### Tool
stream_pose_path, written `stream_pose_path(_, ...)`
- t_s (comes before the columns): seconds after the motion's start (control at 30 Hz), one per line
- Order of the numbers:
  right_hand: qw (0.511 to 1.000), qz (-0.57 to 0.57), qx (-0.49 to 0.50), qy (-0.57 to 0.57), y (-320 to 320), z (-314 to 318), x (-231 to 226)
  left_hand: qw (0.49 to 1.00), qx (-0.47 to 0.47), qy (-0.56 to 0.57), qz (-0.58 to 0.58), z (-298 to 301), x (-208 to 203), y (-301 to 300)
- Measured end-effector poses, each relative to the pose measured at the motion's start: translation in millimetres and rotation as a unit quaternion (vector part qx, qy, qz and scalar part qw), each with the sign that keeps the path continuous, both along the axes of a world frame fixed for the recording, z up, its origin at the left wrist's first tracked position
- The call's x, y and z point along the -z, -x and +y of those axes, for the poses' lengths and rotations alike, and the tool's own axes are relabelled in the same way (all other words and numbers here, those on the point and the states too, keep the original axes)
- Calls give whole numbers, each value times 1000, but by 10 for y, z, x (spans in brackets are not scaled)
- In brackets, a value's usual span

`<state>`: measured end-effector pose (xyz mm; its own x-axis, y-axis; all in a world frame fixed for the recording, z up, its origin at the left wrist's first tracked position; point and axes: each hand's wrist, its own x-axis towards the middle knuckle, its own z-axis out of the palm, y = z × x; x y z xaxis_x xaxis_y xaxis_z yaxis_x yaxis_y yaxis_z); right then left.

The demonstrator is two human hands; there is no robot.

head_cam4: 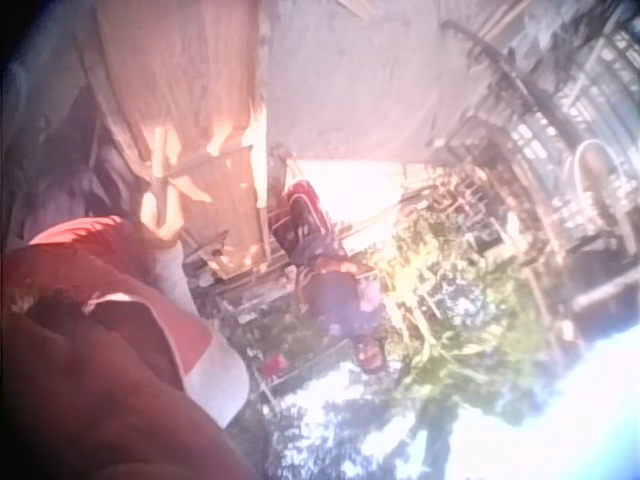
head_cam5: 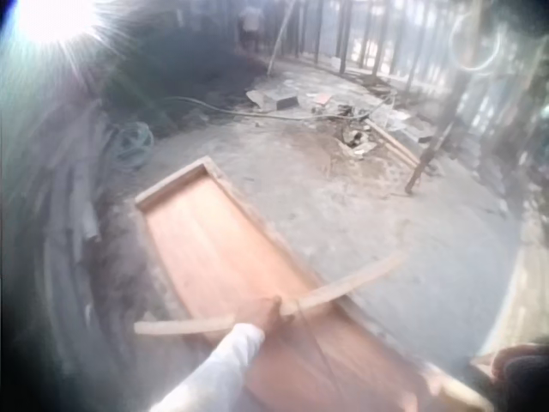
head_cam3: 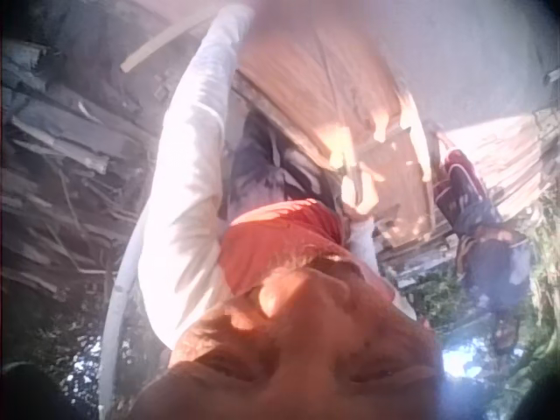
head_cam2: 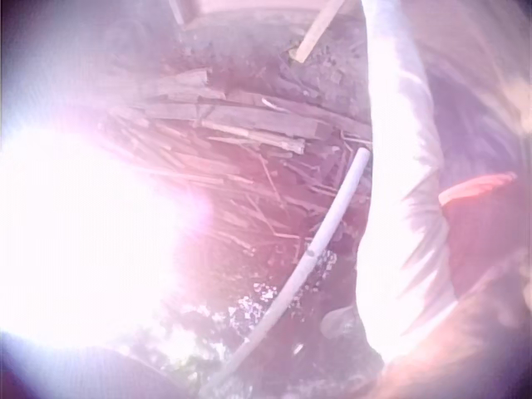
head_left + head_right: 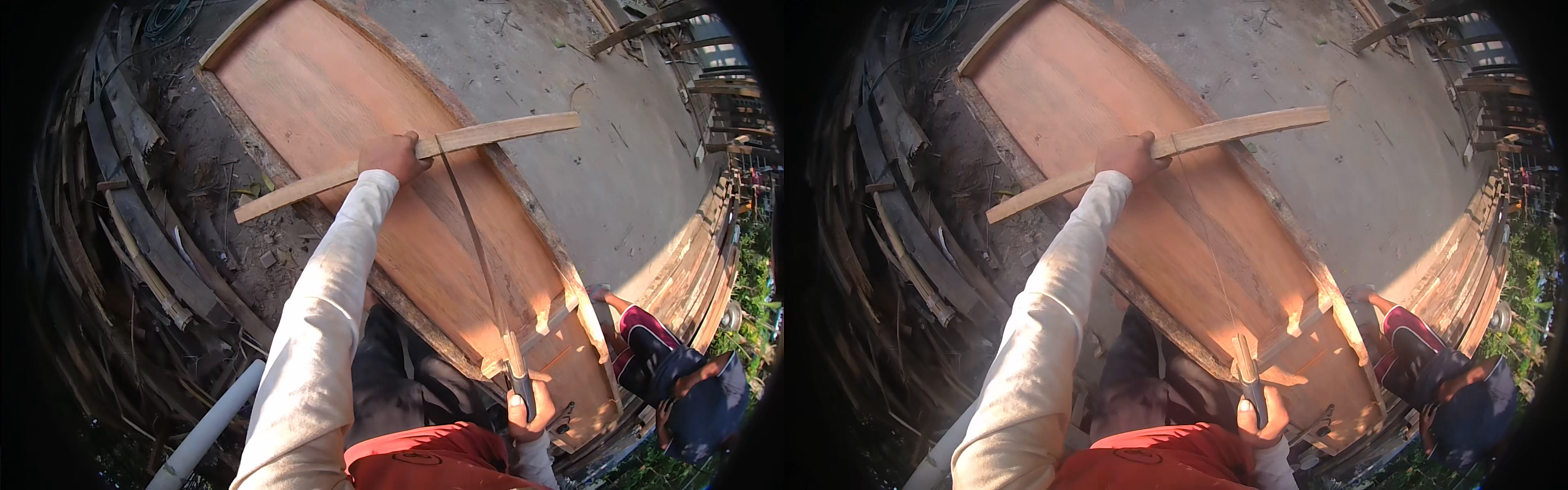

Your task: The person saws a piece of wood, hammers nails into a wooden structure, and retrieves nails from a plastic bag while working at an outdoor construction site.

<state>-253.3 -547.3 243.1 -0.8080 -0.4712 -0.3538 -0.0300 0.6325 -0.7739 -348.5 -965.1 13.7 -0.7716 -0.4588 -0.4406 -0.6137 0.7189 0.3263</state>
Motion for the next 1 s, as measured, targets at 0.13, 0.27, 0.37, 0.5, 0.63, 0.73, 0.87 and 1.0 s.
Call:
stream_pose_path(0.13,996,26,-51,72,792,-1297,611,1000,-5,9,-4,17,-358,-36)
stream_pose_path(0.27,991,79,-45,95,782,-1421,597,999,-14,-3,-37,171,-646,-236)
stream_pose_path(0.37,989,84,-39,116,708,-1219,513,998,-26,-14,-53,358,-731,-273)
stream_pose_path(0.5,991,51,-66,104,736,-1052,772,998,-31,-25,-44,354,-355,-344)
stream_pose_path(0.63,999,-46,-14,8,301,-423,254,998,-30,-19,-51,168,-225,-267)
stream_pose_path(0.73,999,12,-39,-13,50,63,-201,997,4,-28,-71,202,-242,-224)
stream_pose_path(0.87,996,4,-84,1,659,-1158,338,996,-9,-46,-71,60,-284,-242)
stream_pose_path(1.0,997,-38,-45,42,695,-1725,661,995,-38,-62,-69,-85,-121,-387)
